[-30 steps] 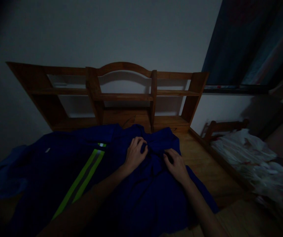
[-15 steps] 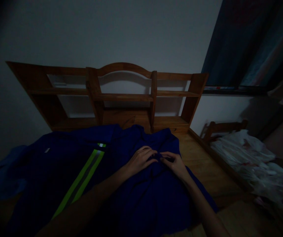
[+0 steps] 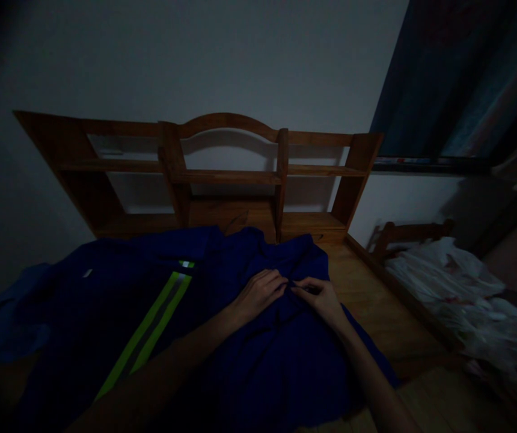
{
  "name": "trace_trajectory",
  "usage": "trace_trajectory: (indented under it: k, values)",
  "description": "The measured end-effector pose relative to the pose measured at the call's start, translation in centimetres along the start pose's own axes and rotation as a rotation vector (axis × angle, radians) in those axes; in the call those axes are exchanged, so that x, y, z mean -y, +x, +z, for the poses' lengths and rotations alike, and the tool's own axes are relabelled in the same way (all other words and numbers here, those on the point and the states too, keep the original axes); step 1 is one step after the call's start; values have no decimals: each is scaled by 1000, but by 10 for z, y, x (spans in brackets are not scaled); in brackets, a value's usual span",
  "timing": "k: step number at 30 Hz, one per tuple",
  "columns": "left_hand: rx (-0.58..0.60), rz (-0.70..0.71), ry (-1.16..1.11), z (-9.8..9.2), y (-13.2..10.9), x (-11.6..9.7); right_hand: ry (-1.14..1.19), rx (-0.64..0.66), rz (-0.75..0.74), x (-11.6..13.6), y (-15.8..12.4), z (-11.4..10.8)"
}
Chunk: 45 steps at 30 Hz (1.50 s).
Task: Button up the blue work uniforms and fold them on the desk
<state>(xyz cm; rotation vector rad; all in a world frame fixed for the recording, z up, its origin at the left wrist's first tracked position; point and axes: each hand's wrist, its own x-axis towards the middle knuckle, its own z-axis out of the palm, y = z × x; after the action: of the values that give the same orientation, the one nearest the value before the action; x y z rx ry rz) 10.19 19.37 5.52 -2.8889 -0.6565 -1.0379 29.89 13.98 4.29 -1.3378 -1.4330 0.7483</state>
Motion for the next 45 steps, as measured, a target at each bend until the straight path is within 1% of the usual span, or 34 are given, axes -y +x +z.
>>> trace_trajectory:
  k: [3,8,12,21,24,29,32,36,42,45]
  values:
    - [-11,-16,9,0,0,-1,5,17,24,2,-1,-1]
    - [-39,-48,27,1,-1,-3,18,-15,36,0,0,0]
    - [-52,-38,45,4,-1,-5,18,-4,25,-2,-1,1]
    - [24,33,56,2,-1,2,-31,46,-60,7,-4,4]
    - [48,83,29,0,-2,4,-54,25,-92,5,-4,4]
    - [75,115,11,-2,-2,4,-92,-51,-71,0,-1,2]
    - [68,108,22,-2,-2,3,-83,-35,-39,-1,0,2]
    - [32,45,42,0,-4,2,-112,13,-40,-3,-1,2]
    - [4,-82,3,2,-4,2,-170,24,-72,-1,-4,5]
    - [-37,-198,-33,2,-2,1,-182,10,-80,0,-3,5]
